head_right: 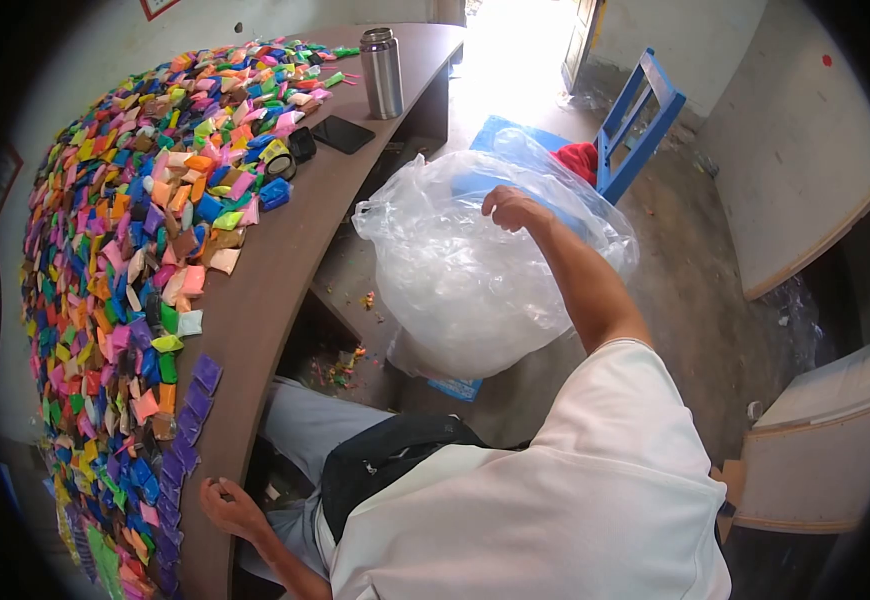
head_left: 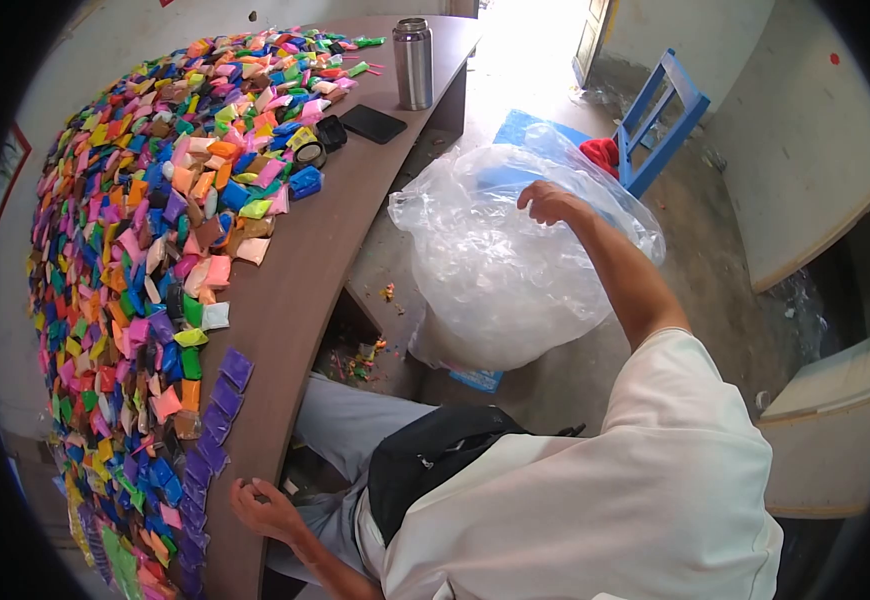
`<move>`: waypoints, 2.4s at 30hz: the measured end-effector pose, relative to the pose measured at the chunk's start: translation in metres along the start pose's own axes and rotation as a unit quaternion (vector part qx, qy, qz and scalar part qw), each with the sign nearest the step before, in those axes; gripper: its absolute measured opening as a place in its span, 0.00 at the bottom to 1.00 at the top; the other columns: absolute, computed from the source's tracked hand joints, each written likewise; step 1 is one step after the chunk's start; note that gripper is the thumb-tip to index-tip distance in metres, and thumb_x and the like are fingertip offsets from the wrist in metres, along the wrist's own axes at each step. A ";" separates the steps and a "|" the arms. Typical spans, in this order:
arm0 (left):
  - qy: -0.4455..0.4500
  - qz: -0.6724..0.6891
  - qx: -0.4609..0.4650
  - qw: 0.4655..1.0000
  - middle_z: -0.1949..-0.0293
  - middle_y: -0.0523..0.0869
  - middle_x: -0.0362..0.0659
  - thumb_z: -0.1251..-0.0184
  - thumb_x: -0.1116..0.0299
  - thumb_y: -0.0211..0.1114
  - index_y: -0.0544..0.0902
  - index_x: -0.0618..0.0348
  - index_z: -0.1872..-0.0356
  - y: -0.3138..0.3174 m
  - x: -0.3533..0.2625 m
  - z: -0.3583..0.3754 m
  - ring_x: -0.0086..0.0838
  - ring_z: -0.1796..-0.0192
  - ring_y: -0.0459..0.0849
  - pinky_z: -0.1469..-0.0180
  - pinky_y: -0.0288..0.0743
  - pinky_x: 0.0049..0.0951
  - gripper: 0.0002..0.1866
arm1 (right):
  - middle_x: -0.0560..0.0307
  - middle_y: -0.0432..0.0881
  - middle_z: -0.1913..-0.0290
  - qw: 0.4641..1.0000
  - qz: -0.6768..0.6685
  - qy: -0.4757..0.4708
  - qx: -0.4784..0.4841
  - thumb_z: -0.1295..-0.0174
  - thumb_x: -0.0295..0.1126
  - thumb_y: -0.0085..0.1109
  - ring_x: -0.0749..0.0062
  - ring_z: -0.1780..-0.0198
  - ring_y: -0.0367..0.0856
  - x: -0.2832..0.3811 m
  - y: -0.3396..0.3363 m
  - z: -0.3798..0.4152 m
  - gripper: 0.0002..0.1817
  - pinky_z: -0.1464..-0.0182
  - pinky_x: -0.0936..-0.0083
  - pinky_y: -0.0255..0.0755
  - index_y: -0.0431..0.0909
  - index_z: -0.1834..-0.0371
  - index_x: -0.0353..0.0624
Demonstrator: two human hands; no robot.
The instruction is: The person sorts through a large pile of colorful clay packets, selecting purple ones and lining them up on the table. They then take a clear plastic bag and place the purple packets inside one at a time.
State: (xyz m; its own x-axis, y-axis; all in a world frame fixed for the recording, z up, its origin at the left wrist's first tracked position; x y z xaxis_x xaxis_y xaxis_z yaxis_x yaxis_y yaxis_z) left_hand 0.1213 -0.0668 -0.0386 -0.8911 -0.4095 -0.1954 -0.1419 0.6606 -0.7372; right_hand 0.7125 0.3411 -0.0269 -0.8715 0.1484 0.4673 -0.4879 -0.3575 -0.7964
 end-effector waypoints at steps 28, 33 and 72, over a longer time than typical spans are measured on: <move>-0.023 0.007 0.005 1.000 0.51 0.82 0.54 0.31 0.69 0.60 0.76 0.65 0.69 -0.002 -0.004 0.002 0.48 0.49 0.81 0.48 0.74 0.48 0.10 | 0.46 0.86 0.64 0.959 0.143 -0.209 -0.127 0.49 0.41 0.72 0.52 0.56 0.85 0.023 0.047 0.033 0.17 0.54 0.56 0.76 0.83 0.61 0.43; -0.010 0.007 -0.003 1.000 0.51 0.83 0.53 0.31 0.69 0.60 0.77 0.66 0.68 -0.001 -0.001 0.002 0.48 0.50 0.81 0.48 0.74 0.47 0.10 | 0.51 0.84 0.66 0.982 0.120 0.040 0.142 0.41 0.61 0.63 0.62 0.60 0.85 0.020 0.059 0.026 0.34 0.60 0.69 0.79 0.83 0.55 0.36; -0.051 0.020 0.003 0.998 0.51 0.82 0.52 0.31 0.67 0.60 0.76 0.64 0.70 0.002 0.000 0.003 0.48 0.49 0.81 0.49 0.73 0.48 0.11 | 0.42 0.82 0.54 0.891 0.312 -0.316 0.095 0.47 0.32 0.64 0.44 0.51 0.82 0.062 0.102 0.074 0.21 0.48 0.56 0.76 0.79 0.46 0.48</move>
State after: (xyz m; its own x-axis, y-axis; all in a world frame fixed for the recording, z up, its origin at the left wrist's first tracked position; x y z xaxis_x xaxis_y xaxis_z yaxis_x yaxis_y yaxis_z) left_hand 0.1223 -0.0679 -0.0420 -0.8473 -0.4447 -0.2904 -0.1031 0.6742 -0.7314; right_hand 0.6129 0.2454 -0.0506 -0.7386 -0.6620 0.1273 0.1517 -0.3472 -0.9254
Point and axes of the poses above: each hand's wrist, its own z-axis away from the middle knuckle, its own y-axis out of the palm, x = y × z, the point moved 3 cm from there along -z, towards the middle knuckle
